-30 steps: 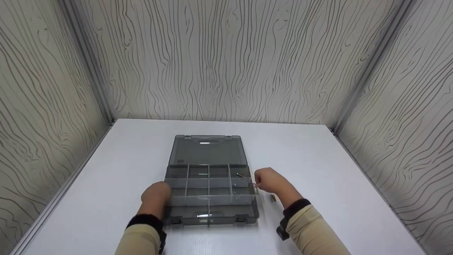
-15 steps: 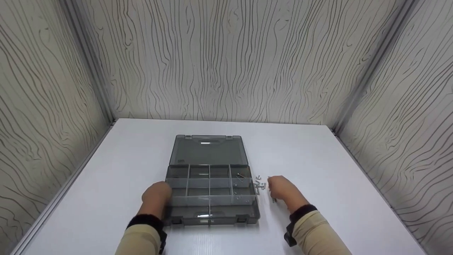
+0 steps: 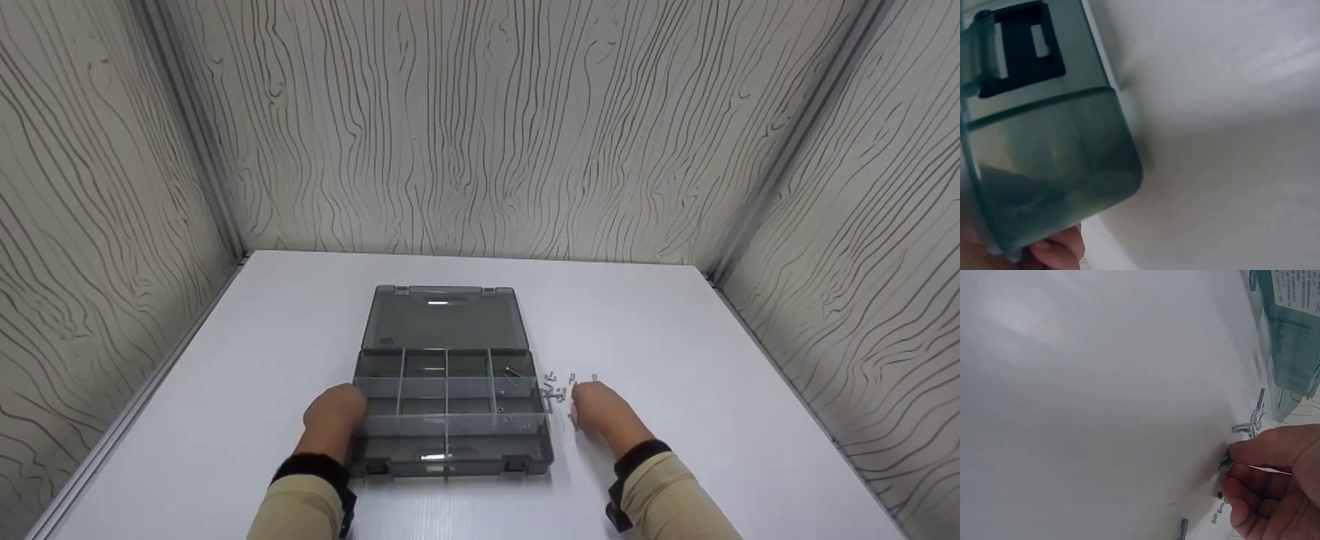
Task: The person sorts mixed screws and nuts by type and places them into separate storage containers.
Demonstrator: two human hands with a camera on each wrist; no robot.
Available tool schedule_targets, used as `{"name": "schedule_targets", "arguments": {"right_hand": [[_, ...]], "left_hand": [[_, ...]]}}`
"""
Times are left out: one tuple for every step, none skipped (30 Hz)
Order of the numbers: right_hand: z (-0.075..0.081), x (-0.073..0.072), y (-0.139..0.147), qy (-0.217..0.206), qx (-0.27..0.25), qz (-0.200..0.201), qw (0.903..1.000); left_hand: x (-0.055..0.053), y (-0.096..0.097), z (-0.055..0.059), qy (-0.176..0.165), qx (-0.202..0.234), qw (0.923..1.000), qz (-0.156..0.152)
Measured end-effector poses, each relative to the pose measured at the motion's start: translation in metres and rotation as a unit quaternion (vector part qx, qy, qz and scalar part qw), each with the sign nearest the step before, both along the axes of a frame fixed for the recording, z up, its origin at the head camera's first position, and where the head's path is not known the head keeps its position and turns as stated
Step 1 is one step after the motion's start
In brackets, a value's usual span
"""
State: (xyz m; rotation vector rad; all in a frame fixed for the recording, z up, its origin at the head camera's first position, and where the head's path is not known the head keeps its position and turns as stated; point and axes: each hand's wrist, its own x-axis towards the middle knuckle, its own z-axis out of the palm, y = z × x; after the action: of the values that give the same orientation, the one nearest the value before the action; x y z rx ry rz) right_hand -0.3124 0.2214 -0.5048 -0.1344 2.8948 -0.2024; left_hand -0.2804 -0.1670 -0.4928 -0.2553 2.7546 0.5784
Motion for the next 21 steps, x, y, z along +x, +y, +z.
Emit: {"name": "schedule_targets", "arguments": {"right_hand": [[0.000, 0.000, 0.000, 0.000, 0.000, 0.002, 1.0000], [0.000, -0.001, 0.001, 0.000, -0.002, 0.002, 1.0000], [0.000, -0.002, 0.001, -0.001, -0.004, 0.002, 1.0000], [0.001, -0.003, 0.002, 0.001, -0.005, 0.003, 1.0000], [0.002, -0.005, 0.002, 0.004, -0.008, 0.005, 0.9999], [0.003, -0.006, 0.002, 0.009, -0.011, 0.008, 0.9999], [0.005, -0.008, 0.001, 0.015, -0.013, 0.011, 0.9997], [0.007, -0.010, 0.001, 0.020, -0.017, 0.015, 0.9995], [0.010, -0.012, -0.001, 0.029, -0.020, 0.021, 0.9992], [0.013, -0.014, -0.002, 0.037, -0.024, 0.024, 0.9987], [0.017, -0.016, -0.004, 0.041, -0.029, 0.027, 0.9984], [0.020, -0.017, -0.006, 0.046, -0.033, 0.028, 0.9980], [0.024, -0.018, -0.009, 0.052, -0.037, 0.029, 0.9975], [0.028, -0.019, -0.012, 0.059, -0.041, 0.031, 0.9969], [0.032, -0.020, -0.015, 0.067, -0.046, 0.033, 0.9962], [0.036, -0.020, -0.018, 0.074, -0.049, 0.033, 0.9955], [0.039, -0.020, -0.022, 0.084, -0.051, 0.038, 0.9944], [0.042, -0.021, -0.025, 0.097, -0.053, 0.044, 0.9929], [0.044, -0.022, -0.029, 0.109, -0.054, 0.051, 0.9913], [0.046, -0.023, -0.033, 0.121, -0.057, 0.057, 0.9894], [0.047, -0.024, -0.036, 0.130, -0.060, 0.062, 0.9878]], "left_hand": [[0.000, 0.000, 0.000, 0.002, 0.001, 1.0000, 0.000], [0.000, 0.000, 0.000, 0.003, 0.001, 1.0000, -0.001], [0.000, 0.000, 0.001, 0.004, 0.001, 1.0000, -0.002], [0.001, 0.000, 0.001, 0.003, 0.001, 1.0000, -0.002], [0.001, 0.000, 0.001, 0.003, 0.002, 1.0000, -0.002], [0.001, 0.000, 0.002, 0.004, 0.003, 1.0000, -0.002], [0.001, 0.000, 0.002, 0.004, 0.003, 1.0000, -0.002], [0.001, 0.000, 0.002, 0.003, 0.003, 1.0000, -0.003], [0.001, 0.000, 0.002, 0.004, 0.002, 1.0000, -0.003], [0.002, 0.000, 0.002, 0.004, 0.002, 1.0000, -0.002], [0.002, 0.000, 0.002, 0.005, 0.002, 1.0000, -0.001], [0.002, 0.000, 0.002, 0.006, 0.003, 1.0000, 0.000], [0.002, 0.000, 0.002, 0.006, 0.005, 1.0000, 0.001], [0.002, 0.000, 0.002, 0.007, 0.005, 1.0000, 0.001], [0.002, 0.000, 0.002, 0.007, 0.006, 1.0000, 0.002], [0.002, 0.000, 0.002, 0.007, 0.004, 1.0000, 0.000], [0.002, 0.000, 0.002, 0.007, 0.002, 1.0000, -0.002], [0.002, 0.001, 0.002, 0.007, 0.000, 1.0000, -0.003], [0.002, 0.001, 0.002, 0.007, -0.003, 1.0000, -0.005], [0.002, 0.001, 0.002, 0.007, -0.006, 0.9999, -0.005], [0.002, 0.002, 0.002, 0.007, -0.008, 0.9999, -0.005]]}}
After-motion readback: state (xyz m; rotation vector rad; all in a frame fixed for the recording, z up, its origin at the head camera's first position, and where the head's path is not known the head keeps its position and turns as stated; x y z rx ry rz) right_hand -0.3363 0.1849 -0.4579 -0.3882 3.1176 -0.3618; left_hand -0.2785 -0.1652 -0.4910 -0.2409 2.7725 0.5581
